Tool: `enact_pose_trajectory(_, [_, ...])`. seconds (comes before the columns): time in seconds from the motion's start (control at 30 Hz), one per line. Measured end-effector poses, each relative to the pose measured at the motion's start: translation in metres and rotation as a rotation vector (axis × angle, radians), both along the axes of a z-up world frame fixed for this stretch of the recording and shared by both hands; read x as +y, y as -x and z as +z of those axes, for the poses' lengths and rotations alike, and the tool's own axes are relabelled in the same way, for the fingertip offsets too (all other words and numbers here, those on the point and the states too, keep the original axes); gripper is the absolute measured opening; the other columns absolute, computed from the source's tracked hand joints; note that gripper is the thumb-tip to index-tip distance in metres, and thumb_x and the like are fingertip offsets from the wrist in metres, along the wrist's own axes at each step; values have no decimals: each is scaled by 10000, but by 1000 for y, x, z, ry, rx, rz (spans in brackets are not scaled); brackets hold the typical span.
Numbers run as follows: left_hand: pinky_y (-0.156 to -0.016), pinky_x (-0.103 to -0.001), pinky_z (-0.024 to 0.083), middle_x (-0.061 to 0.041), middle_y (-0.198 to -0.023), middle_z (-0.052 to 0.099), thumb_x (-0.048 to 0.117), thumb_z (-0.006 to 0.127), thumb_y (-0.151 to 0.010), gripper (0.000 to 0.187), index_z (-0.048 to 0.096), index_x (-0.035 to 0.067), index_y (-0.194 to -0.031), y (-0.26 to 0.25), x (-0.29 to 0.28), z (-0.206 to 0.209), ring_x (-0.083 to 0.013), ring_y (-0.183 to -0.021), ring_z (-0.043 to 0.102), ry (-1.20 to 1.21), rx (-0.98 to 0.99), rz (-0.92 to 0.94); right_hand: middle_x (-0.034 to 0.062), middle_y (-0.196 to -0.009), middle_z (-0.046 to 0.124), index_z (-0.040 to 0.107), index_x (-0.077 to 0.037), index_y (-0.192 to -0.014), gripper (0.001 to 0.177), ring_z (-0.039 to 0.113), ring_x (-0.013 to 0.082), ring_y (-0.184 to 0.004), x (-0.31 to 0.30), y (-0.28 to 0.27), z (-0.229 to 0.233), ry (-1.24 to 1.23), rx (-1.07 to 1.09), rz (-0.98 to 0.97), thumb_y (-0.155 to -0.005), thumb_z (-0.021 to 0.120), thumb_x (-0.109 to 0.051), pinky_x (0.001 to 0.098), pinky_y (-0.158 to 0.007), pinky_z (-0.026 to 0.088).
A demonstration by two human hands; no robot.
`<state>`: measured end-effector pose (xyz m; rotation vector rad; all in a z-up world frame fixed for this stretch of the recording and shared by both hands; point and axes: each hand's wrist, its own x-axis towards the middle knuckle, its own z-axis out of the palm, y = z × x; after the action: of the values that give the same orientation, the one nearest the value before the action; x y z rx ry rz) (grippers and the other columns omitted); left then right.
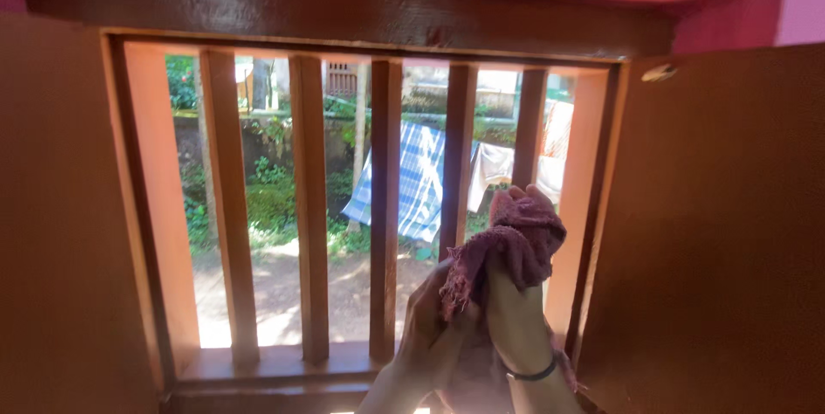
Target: The person washes a cloth in a green bucket, wrings it out, and then uses it to wipe the wooden window frame and bars. The person cleans the top, sides, and vertical bars of the window frame.
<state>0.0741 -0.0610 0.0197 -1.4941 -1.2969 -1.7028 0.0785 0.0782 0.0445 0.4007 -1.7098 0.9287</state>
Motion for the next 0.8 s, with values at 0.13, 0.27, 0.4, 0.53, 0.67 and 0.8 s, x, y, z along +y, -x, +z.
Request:
enact_pose_trajectory(0.13, [-892, -338, 582, -132, -1102, 759, 110, 529, -991, 329, 659, -54, -1244, 7, -21, -37, -199, -1011, 723, -209, -306, 75, 127, -1463, 507, 377, -59, -1461, 711, 541, 268, -1272, -46, -3, -42, 458, 87, 466, -814, 665, 14, 348, -1103, 437])
enact_pose_trajectory(0.27, [-846, -322, 566, -106, -1023, 729, 60, 621, -926, 210, 708, -52, -1081, 7, -56, -55, -197, -954, 705, -382, -352, 277, 175, -1377, 521, 458, 14, -1398, 734, 538, 301, -1274, -89, 13, -78, 173, 93, -6, -785, 839, -120, 372, -1109, 439])
enact_pose_trajectory(0.4, [-946, -308, 579, -100, -996, 748, -12, 542, -801, 277, 745, -3, -990, 6, -105, -83, -187, -996, 734, -329, -276, 691, 278, -1319, 435, 338, 35, -1398, 951, 493, 387, -1219, -126, 11, -108, -13, 152, -213, -662, 891, -206, 463, -1052, 428])
enact_pose_trajectory(0.53, [-844, -285, 586, -95, -934, 781, -44, 615, -803, 265, 758, 4, -1021, 1, -145, -112, -166, -875, 753, -304, -485, 820, 201, -1312, 434, 342, -31, -1346, 950, 488, 319, -1169, -157, 8, -142, 167, 159, -178, -678, 983, -244, 412, -979, 444])
enact_pose_trajectory(0.67, [-775, -272, 584, -73, -889, 790, -6, 733, -822, 197, 753, -7, -1018, -9, -163, -142, -136, -829, 742, -308, -584, 880, 71, -1099, 565, 432, -82, -1041, 581, 572, 168, -950, -179, 10, -192, 257, 86, 13, -768, 938, -169, 291, -853, 499])
enact_pose_trajectory(0.8, [-774, -272, 573, -82, -913, 759, 22, 794, -844, 215, 728, -37, -1039, 4, -187, -160, -118, -847, 702, -417, -611, 790, 125, -1029, 694, 607, -16, -906, 291, 687, 205, -889, -206, 8, -187, 170, -123, 152, -780, 862, -75, 300, -801, 548])
